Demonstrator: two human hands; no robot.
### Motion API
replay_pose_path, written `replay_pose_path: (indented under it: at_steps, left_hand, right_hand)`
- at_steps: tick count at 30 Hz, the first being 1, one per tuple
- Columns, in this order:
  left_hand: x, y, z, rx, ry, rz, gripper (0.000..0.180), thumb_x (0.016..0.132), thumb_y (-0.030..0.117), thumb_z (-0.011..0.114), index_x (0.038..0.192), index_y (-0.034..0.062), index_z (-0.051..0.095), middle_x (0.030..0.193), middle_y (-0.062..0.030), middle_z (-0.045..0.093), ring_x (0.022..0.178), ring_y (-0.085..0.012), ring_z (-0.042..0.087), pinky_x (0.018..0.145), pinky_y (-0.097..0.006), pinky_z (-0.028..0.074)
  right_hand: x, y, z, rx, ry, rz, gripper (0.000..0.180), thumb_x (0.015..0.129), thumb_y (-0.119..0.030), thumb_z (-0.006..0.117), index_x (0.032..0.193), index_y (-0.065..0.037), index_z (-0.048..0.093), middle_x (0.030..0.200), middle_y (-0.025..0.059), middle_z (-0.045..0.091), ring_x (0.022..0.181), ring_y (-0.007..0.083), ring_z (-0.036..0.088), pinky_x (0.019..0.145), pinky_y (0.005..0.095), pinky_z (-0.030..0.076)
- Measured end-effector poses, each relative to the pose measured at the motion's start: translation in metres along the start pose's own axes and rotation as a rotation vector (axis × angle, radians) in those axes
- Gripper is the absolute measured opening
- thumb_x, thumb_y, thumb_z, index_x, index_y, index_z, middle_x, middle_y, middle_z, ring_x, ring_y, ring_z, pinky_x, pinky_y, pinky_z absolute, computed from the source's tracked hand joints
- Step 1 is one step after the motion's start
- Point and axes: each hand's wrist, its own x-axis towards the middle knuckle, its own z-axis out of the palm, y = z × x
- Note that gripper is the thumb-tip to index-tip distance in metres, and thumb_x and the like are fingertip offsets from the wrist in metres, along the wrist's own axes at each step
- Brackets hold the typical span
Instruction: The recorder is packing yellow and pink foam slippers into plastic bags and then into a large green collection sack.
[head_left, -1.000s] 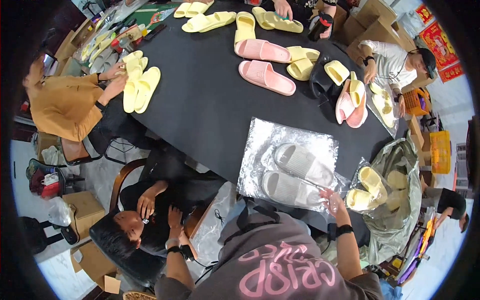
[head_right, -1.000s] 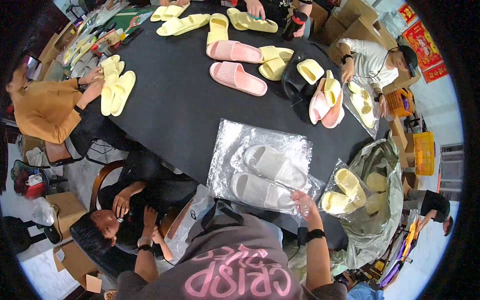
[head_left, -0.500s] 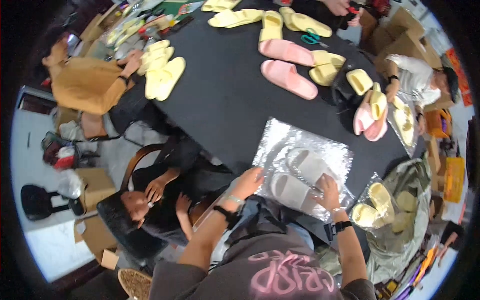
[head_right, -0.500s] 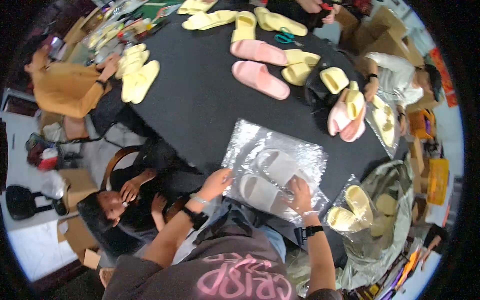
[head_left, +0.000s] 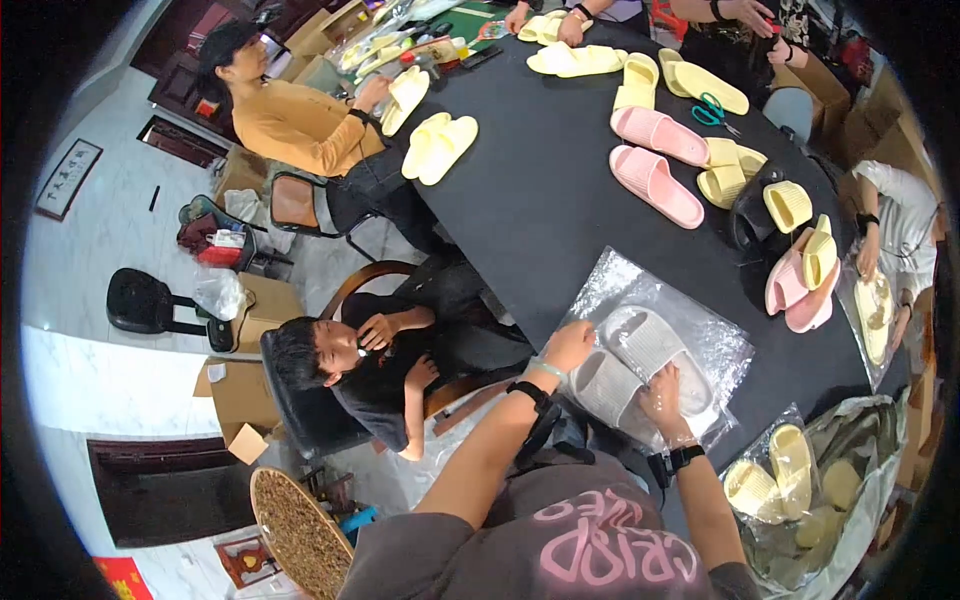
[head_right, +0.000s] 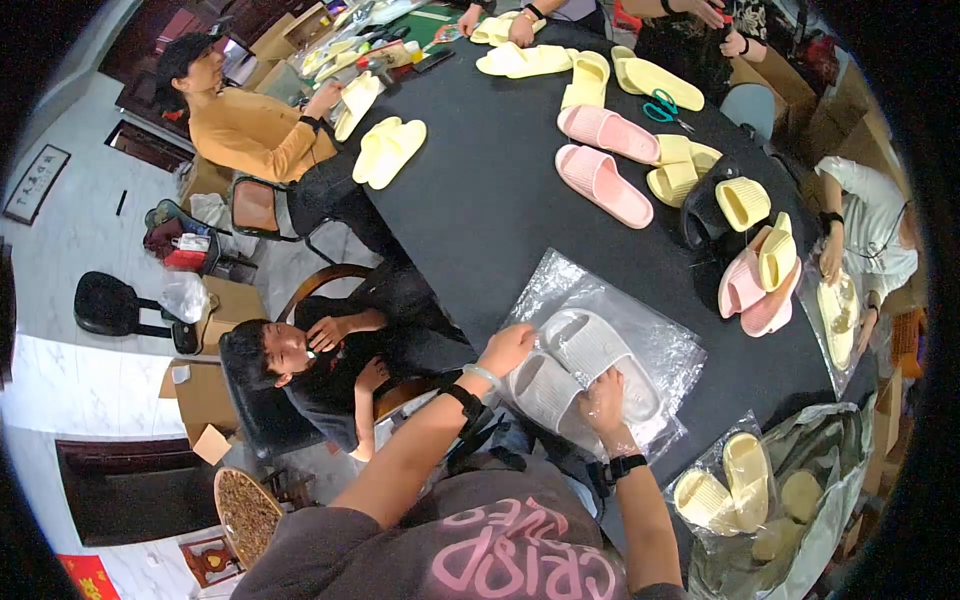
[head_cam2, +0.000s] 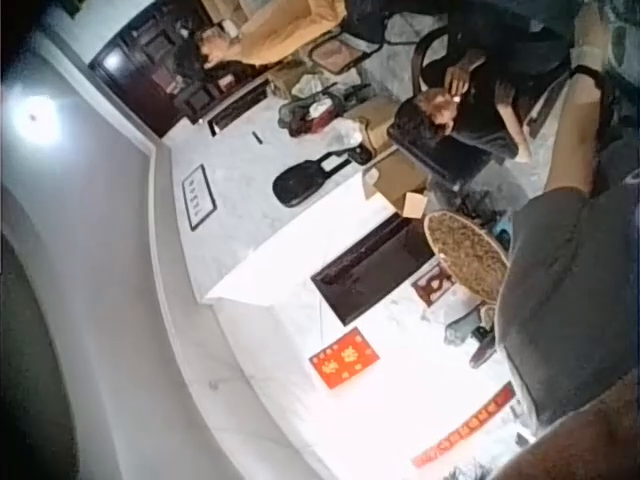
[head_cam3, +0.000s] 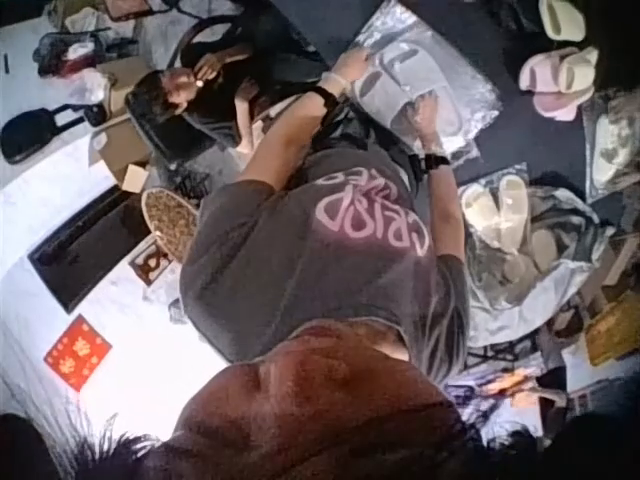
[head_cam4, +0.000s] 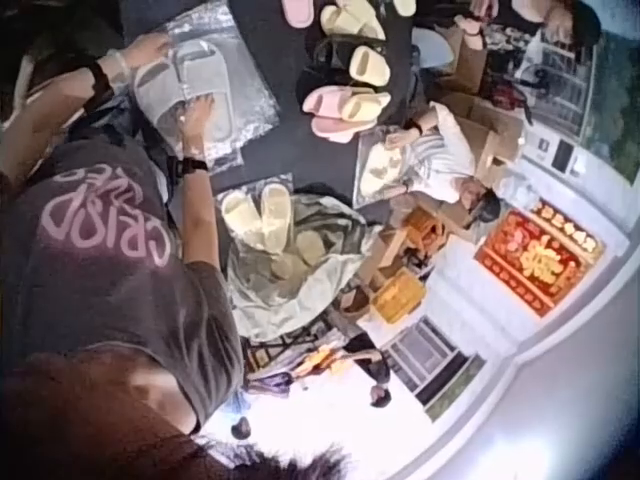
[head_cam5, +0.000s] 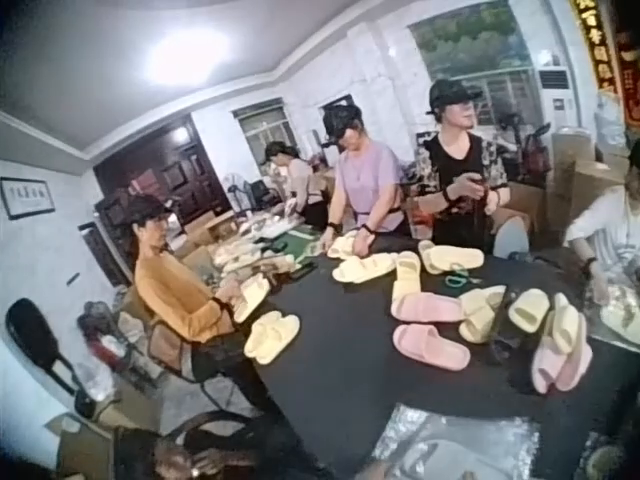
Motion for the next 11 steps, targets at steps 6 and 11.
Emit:
replay_pose_path:
  at_steps: [6, 11]
  left_hand:
    - [0.026, -0.008, 0.01, -0.49, -0.009, -0.122, 0.038, 0.085, 0.036, 0.057, 0.099, 0.0005, 0.062, 0.097, -0.0194, 0.063, 0.09, -0.0339, 0.061, 0.077, -0.038, 0.047]
    - [0.032, -0.016, -0.005, -0.418, 0.119, -0.091, 0.033, 0.086, 0.033, 0.059, 0.094, 0.0017, 0.064, 0.088, -0.0173, 0.066, 0.084, -0.0267, 0.064, 0.073, -0.035, 0.048]
  right_hand:
    - [0.01, -0.004, 0.005, -0.024, 0.017, 0.009, 0.046, 0.058, -0.01, 0.064, 0.104, -0.006, 0.064, 0.112, 0.0148, 0.054, 0.112, 0.0348, 0.043, 0.092, 0.044, 0.033]
    - [0.008, 0.003, 0.007, -0.053, -0.041, 0.064, 0.053, 0.057, -0.012, 0.067, 0.11, -0.012, 0.063, 0.116, 0.0139, 0.053, 0.114, 0.0373, 0.041, 0.095, 0.048, 0.031]
